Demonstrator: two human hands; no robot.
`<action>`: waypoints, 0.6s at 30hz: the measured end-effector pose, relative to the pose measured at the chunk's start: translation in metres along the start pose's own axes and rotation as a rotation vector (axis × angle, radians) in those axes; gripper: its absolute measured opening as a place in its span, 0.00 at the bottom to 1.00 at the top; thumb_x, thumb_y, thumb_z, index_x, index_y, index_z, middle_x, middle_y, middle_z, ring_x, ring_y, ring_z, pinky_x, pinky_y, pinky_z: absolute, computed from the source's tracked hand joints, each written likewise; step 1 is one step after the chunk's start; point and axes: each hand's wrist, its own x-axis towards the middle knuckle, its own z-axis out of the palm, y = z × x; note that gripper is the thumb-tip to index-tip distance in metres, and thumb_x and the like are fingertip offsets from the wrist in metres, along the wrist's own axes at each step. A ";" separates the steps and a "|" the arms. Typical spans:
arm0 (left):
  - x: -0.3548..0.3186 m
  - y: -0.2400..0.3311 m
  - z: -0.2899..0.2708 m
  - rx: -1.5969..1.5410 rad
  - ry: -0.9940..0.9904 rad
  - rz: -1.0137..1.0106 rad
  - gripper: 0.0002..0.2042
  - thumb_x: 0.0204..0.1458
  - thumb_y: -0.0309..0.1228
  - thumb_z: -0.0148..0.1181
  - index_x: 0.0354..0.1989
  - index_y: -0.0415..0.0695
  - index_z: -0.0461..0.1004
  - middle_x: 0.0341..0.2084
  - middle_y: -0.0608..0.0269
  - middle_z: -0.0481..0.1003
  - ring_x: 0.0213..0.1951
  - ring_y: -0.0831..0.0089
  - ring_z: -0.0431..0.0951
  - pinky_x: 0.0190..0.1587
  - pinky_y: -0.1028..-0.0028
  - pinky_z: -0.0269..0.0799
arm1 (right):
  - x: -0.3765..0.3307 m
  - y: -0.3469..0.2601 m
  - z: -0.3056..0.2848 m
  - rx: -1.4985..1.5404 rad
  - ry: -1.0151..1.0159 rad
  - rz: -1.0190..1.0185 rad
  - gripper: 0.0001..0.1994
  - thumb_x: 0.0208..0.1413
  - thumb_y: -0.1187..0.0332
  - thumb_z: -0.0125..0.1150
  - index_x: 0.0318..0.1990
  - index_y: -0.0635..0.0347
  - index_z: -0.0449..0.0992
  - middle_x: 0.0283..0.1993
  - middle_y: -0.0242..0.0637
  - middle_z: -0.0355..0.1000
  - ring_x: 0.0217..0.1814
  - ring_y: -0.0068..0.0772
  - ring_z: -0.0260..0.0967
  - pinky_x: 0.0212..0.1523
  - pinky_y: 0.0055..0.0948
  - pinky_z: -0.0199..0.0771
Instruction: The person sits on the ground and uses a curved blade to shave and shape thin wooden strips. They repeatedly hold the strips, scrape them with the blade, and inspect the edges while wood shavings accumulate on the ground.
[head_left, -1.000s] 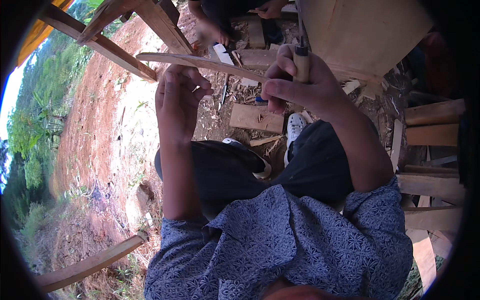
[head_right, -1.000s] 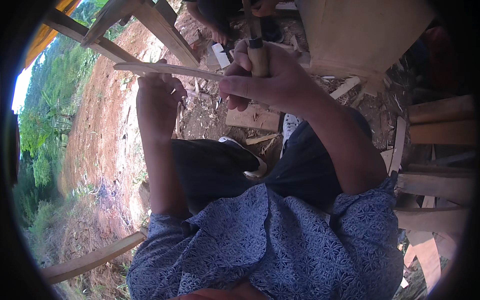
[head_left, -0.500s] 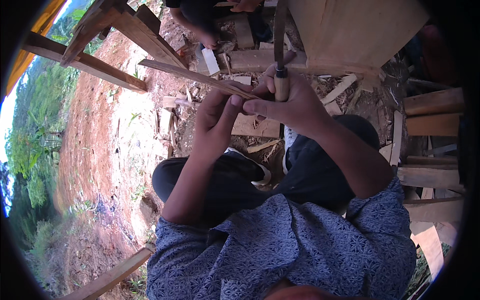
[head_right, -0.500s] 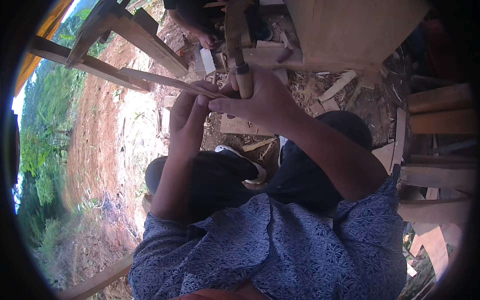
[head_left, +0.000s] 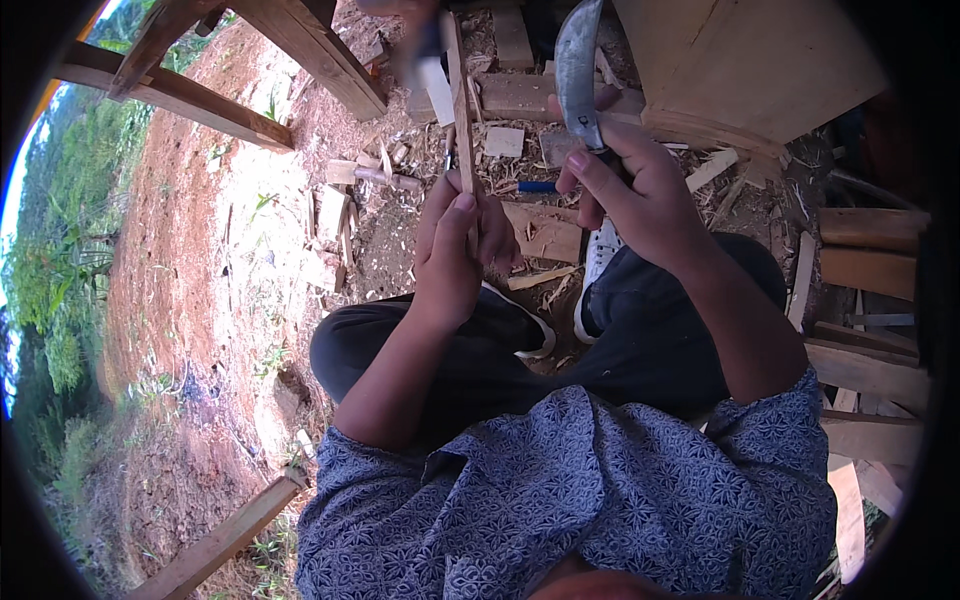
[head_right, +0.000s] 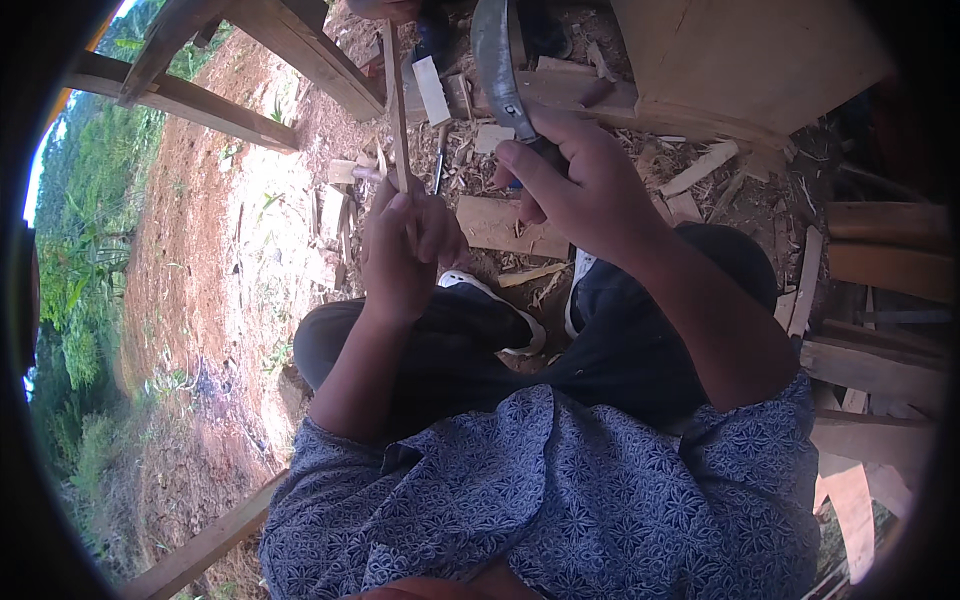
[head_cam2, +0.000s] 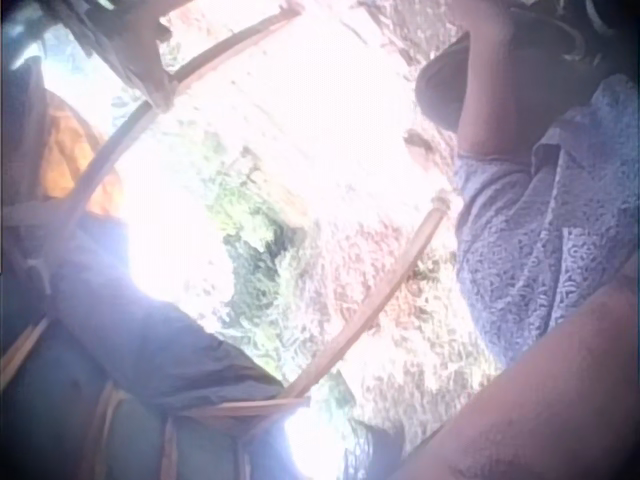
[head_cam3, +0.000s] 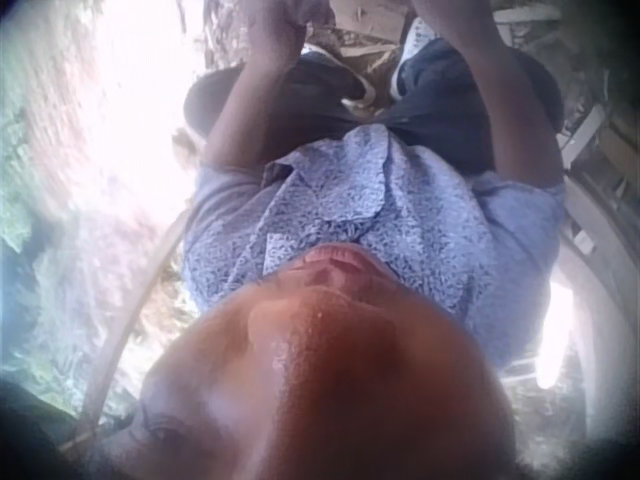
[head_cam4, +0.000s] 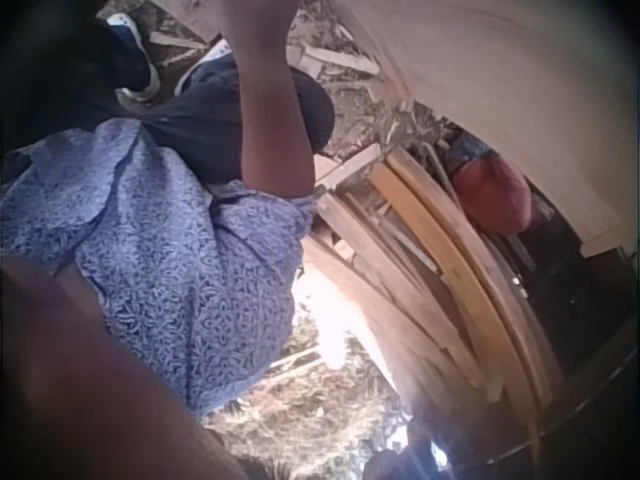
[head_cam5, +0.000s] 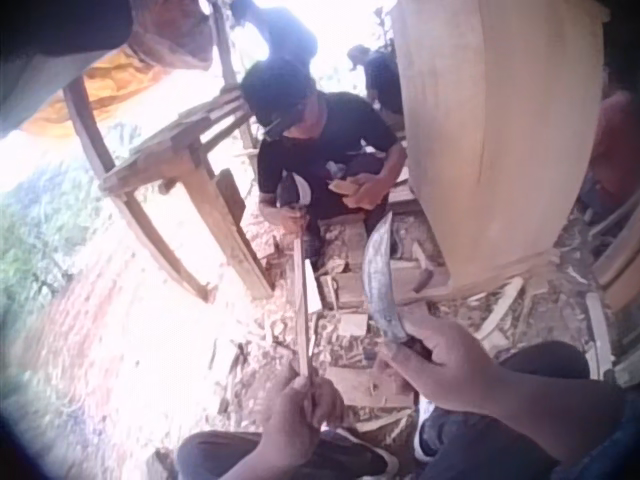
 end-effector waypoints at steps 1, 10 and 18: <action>-0.001 -0.001 -0.001 -0.018 0.011 -0.005 0.11 0.62 0.40 0.40 0.37 0.46 0.61 0.14 0.69 0.57 0.16 0.74 0.60 0.24 0.70 0.67 | 0.000 -0.001 0.001 -0.057 -0.046 0.020 0.20 0.72 0.61 0.46 0.65 0.64 0.67 0.34 0.32 0.72 0.23 0.13 0.64 0.25 0.16 0.66; -0.009 -0.003 -0.005 -0.217 -0.031 -0.183 0.16 0.64 0.42 0.34 0.36 0.44 0.65 0.13 0.73 0.54 0.14 0.75 0.56 0.22 0.71 0.63 | 0.002 0.010 0.003 0.065 -0.085 -0.016 0.21 0.74 0.63 0.39 0.69 0.61 0.57 0.35 0.35 0.71 0.25 0.14 0.60 0.27 0.16 0.62; -0.009 -0.002 0.001 -0.066 -0.006 -0.111 0.18 0.69 0.45 0.35 0.36 0.44 0.64 0.13 0.72 0.53 0.14 0.77 0.55 0.21 0.74 0.61 | -0.002 0.010 0.006 -0.064 -0.107 -0.099 0.16 0.67 0.71 0.53 0.61 0.57 0.66 0.36 0.31 0.72 0.31 0.15 0.65 0.33 0.20 0.68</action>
